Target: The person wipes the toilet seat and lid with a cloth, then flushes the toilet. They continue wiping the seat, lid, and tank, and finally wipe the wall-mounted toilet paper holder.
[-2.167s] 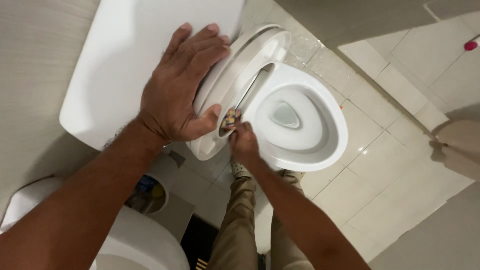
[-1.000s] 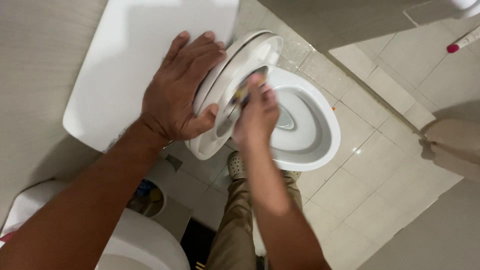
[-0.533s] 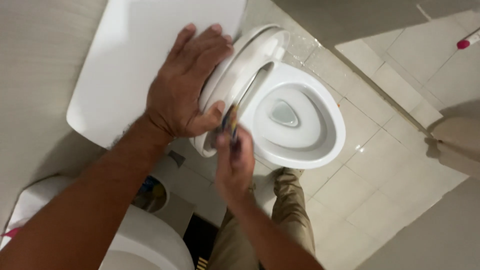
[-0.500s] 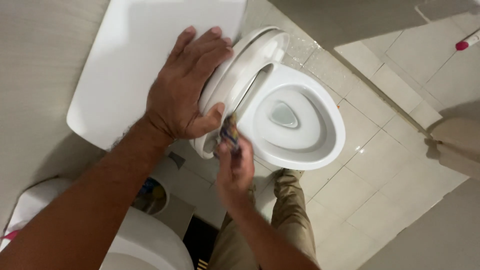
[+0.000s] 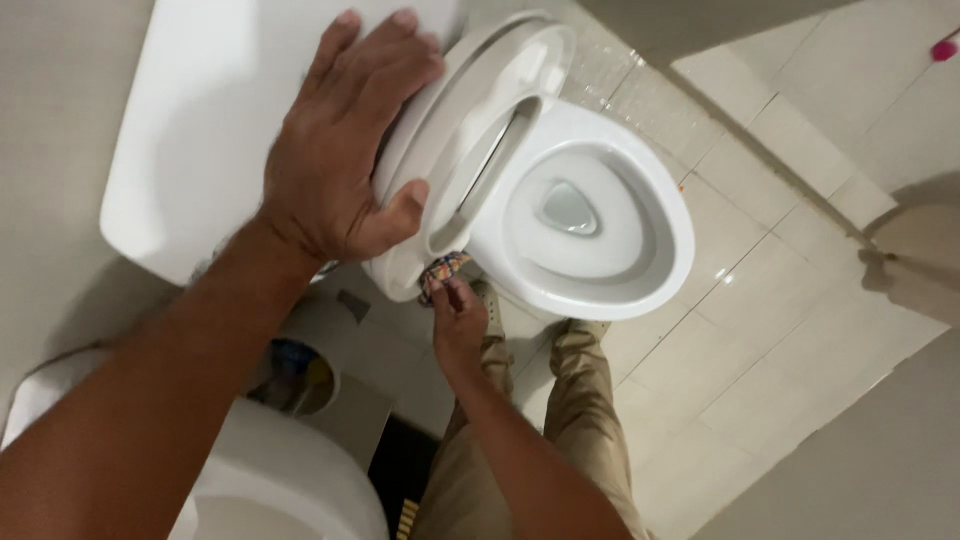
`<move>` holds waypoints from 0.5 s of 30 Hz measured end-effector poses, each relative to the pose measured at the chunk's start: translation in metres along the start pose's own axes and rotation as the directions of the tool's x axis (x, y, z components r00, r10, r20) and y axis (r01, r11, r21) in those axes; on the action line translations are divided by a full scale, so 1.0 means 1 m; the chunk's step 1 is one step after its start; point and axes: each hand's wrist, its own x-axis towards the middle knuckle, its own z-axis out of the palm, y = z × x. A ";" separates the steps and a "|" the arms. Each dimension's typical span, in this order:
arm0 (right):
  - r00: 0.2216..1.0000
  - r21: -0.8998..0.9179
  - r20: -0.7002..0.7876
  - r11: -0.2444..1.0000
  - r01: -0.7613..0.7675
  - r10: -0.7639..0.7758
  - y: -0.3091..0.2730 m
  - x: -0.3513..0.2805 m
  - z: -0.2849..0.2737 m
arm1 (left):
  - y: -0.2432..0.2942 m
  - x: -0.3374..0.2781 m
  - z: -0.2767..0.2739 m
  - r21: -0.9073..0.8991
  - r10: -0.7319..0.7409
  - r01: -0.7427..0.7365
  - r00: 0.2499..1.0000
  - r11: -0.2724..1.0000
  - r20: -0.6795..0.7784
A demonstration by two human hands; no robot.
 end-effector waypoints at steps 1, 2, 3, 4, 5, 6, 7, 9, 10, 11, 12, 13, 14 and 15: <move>1.000 0.010 0.007 0.999 -0.030 0.030 -0.003 0.004 0.001 | 0.000 0.000 0.000 0.008 -0.001 0.001 1.000 1.000 0.000; 0.998 0.020 0.016 0.998 -0.061 0.060 -0.007 0.008 0.003 | -0.001 0.000 0.000 0.017 -0.002 0.002 1.000 1.000 0.001; 0.998 0.022 0.019 0.998 -0.060 0.060 -0.004 0.007 0.005 | -0.006 0.000 0.000 0.020 -0.004 0.004 1.000 1.000 0.001; 0.997 -0.018 0.026 0.997 -0.069 0.070 -0.001 0.007 0.007 | -0.011 0.000 0.001 0.022 0.016 -0.016 1.000 1.000 0.007; 0.994 -0.067 0.037 0.993 -0.100 0.103 0.002 -0.006 0.004 | -0.010 -0.006 0.002 0.009 0.017 -0.017 1.000 1.000 0.020; 0.991 -0.073 0.045 0.990 -0.121 0.125 0.016 -0.006 0.000 | -0.005 -0.009 0.002 0.000 -0.003 0.003 1.000 1.000 0.029; 0.973 -0.065 0.044 0.973 -0.222 0.225 0.032 0.009 0.001 | -0.006 -0.005 0.001 -0.006 0.008 -0.008 1.000 1.000 0.023; 0.950 -0.050 0.042 0.950 -0.309 0.311 0.052 0.033 0.000 | -0.005 0.001 -0.001 -0.005 0.031 -0.031 0.999 1.000 0.013; 0.979 -0.021 0.065 0.981 -0.194 0.195 0.057 0.042 -0.002 | -0.003 0.003 -0.001 0.005 0.012 -0.012 1.000 1.000 0.003; 0.991 0.001 0.091 0.995 -0.101 0.100 0.063 0.038 -0.007 | 0.003 0.000 0.000 0.002 -0.028 0.028 1.000 1.000 0.002; 0.989 -0.002 0.094 0.994 -0.111 0.111 0.073 0.045 -0.011 | -0.001 0.000 0.001 -0.003 -0.037 0.037 0.999 0.999 0.007; 0.994 0.072 0.039 0.992 -0.108 0.106 0.083 0.050 -0.013 | -0.004 -0.001 0.000 0.007 -0.006 0.006 1.000 1.000 0.010; 0.994 0.145 -0.018 0.984 -0.101 0.104 0.092 0.055 -0.015 | -0.007 -0.002 -0.001 0.016 0.025 -0.025 1.000 1.000 0.012; 0.996 0.154 -0.016 0.984 -0.090 0.093 0.091 0.066 -0.020 | -0.007 -0.001 -0.001 0.028 0.033 -0.033 0.999 0.999 0.011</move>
